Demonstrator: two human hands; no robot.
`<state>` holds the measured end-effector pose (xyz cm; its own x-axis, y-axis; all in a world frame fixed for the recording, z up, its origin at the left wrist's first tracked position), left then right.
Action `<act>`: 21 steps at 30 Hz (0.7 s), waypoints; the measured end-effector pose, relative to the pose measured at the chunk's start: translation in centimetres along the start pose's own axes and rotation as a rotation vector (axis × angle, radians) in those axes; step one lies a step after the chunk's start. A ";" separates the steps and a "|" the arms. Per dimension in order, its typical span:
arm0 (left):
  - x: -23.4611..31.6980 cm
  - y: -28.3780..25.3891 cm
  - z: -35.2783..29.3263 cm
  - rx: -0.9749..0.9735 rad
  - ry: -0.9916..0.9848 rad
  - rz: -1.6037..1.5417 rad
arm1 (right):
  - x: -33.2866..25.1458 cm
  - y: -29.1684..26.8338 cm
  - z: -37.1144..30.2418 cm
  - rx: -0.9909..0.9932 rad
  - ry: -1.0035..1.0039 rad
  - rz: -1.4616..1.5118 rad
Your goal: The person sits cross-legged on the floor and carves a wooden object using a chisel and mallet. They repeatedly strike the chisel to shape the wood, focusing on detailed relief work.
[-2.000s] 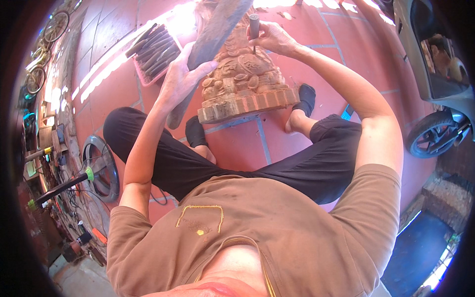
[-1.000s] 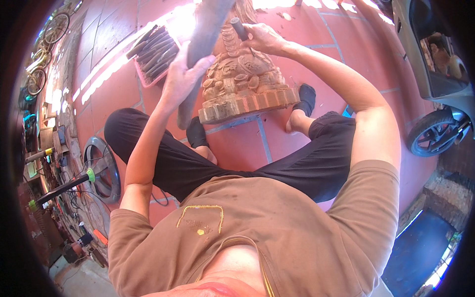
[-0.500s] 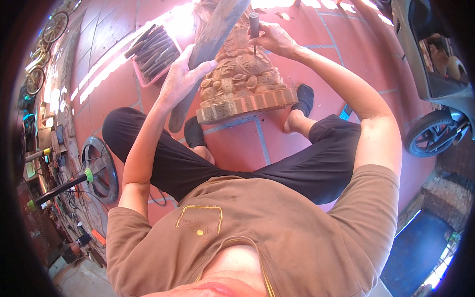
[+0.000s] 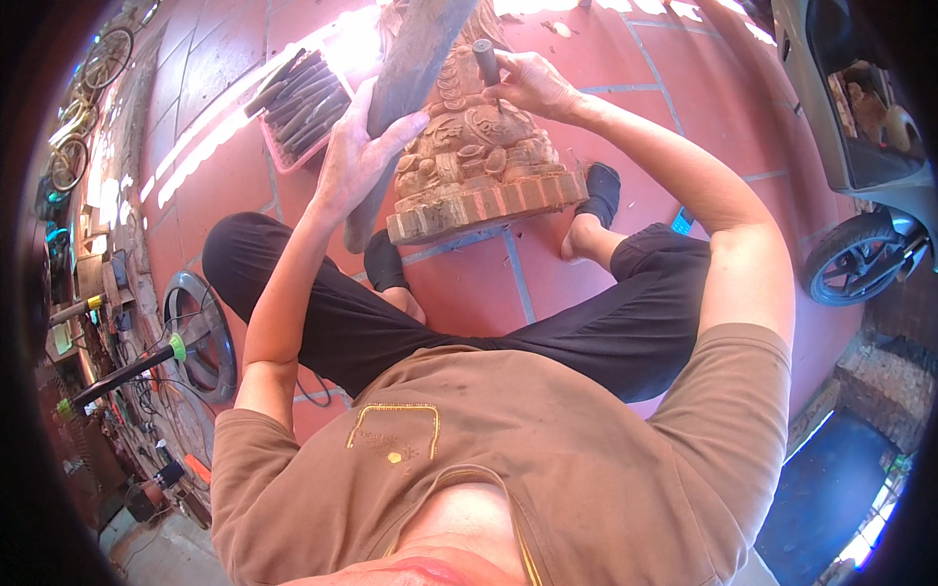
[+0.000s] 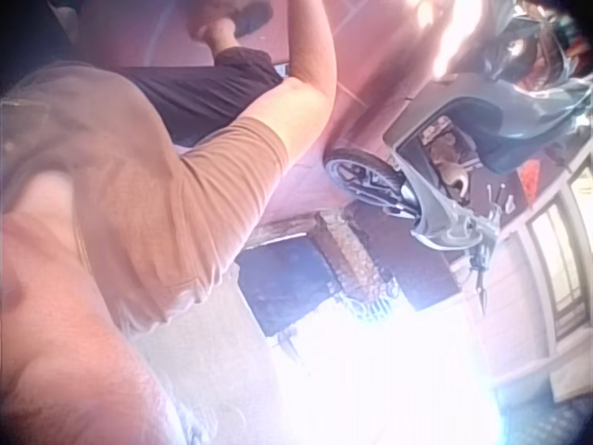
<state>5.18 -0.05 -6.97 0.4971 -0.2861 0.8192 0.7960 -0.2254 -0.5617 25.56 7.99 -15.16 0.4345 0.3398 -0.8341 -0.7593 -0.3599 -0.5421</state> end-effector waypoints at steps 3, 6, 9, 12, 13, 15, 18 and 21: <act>-1.4 1.3 0.5 -0.151 -0.076 0.190 | -0.9 -0.2 0.1 0.028 -0.028 0.044; -2.0 1.6 0.4 -0.206 -0.093 0.255 | -1.0 -0.4 0.0 0.061 -0.028 0.059; -1.1 0.8 0.1 -0.121 -0.040 0.166 | -0.3 -0.6 0.3 0.051 -0.019 0.033; 0.6 -0.5 -0.2 -0.006 0.039 0.070 | 0.4 -0.7 0.3 0.007 0.055 0.022; 1.1 -1.0 -0.3 0.032 0.068 0.040 | 0.7 -0.7 0.1 -0.011 0.093 0.021; 1.3 -1.2 -0.1 0.047 0.089 0.006 | 1.0 -1.4 -0.6 0.030 0.100 0.091; 1.2 -1.1 0.0 0.014 0.068 0.001 | 1.5 -1.8 -1.3 0.059 0.117 0.131; 1.1 -0.5 -0.2 -0.007 0.071 0.001 | 1.2 -1.8 -1.6 0.071 0.098 0.141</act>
<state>5.31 -0.44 -5.79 0.4718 -0.3517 0.8085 0.7929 -0.2318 -0.5635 28.17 7.62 -15.34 0.3637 0.2024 -0.9093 -0.8471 -0.3342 -0.4132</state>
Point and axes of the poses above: each hand's wrist, its own z-axis towards the middle knuckle, its own y-axis out of the palm, x = y × z, the point moved 9 cm from there along z, towards the middle knuckle, and after that the axes turned 13 degrees about z, right-handed, at the moved point
